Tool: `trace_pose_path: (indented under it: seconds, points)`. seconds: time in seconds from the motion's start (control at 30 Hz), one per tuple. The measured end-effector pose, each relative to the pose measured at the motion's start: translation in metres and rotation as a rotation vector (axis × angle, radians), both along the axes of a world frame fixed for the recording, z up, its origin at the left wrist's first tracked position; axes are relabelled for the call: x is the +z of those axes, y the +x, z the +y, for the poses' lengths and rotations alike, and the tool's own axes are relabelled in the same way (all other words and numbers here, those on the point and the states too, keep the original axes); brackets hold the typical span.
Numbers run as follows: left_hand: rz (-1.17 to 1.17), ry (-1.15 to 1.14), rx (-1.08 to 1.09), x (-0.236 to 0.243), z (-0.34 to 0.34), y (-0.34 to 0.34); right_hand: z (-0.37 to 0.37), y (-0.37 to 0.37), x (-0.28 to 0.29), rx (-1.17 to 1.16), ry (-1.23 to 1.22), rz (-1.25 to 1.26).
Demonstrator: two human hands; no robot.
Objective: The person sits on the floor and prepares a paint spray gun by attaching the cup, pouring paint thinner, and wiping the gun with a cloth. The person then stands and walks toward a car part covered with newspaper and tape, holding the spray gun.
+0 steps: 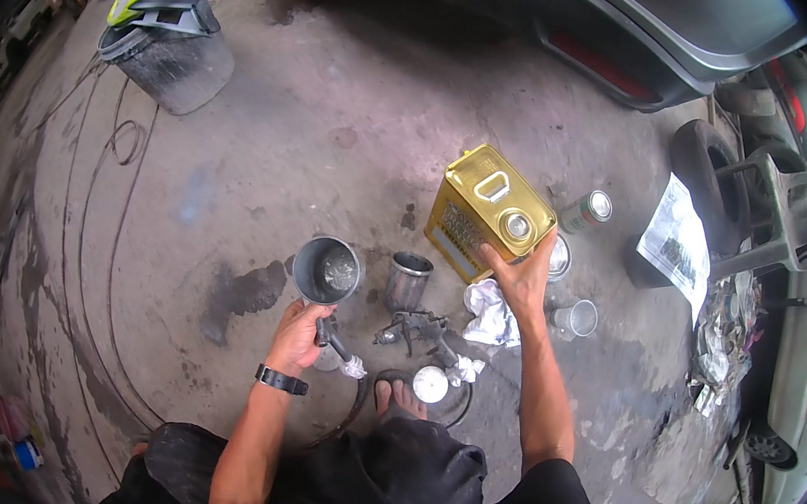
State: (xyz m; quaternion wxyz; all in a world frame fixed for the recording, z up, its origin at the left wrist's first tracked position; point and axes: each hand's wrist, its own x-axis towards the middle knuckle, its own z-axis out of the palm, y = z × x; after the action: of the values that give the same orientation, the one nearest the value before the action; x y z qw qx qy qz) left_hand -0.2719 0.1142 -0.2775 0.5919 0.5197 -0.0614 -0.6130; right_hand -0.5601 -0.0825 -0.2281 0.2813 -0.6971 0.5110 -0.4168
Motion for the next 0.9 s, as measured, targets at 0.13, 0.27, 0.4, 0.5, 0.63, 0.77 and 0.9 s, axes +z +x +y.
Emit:
trace_pose_path:
  seconds: [0.13, 0.27, 0.4, 0.5, 0.63, 0.77, 0.9]
  points:
    - [0.037, -0.004, 0.026, 0.024, -0.010, -0.015, -0.002, -0.013, -0.013, 0.023, 0.040, -0.030]
    - [0.000, -0.043, 0.048, 0.038, -0.015, -0.025, -0.003, -0.019, -0.023, -0.046, -0.034, 0.039]
    - [-0.100, 0.012, 0.213, 0.043, -0.018, -0.027, 0.070, 0.006, -0.010, -0.230, -0.247, 0.087]
    - [-0.139, 0.081, 0.218, 0.038, -0.015, -0.020, 0.124, 0.054, -0.010, 0.325, -0.085, 0.133]
    - [-0.203, 0.162, 0.077, 0.039, -0.011, -0.017, 0.152, 0.131, -0.045, 0.669, 0.301, -0.057]
    - [-0.324, 0.184, -0.079, 0.046, 0.002, -0.008, 0.157, 0.167, -0.079, 0.713, 0.525, -0.148]
    - [-0.295, 0.044, 0.064, 0.021, 0.028, 0.003, 0.158, 0.168, -0.068, 0.630, 0.499, -0.115]
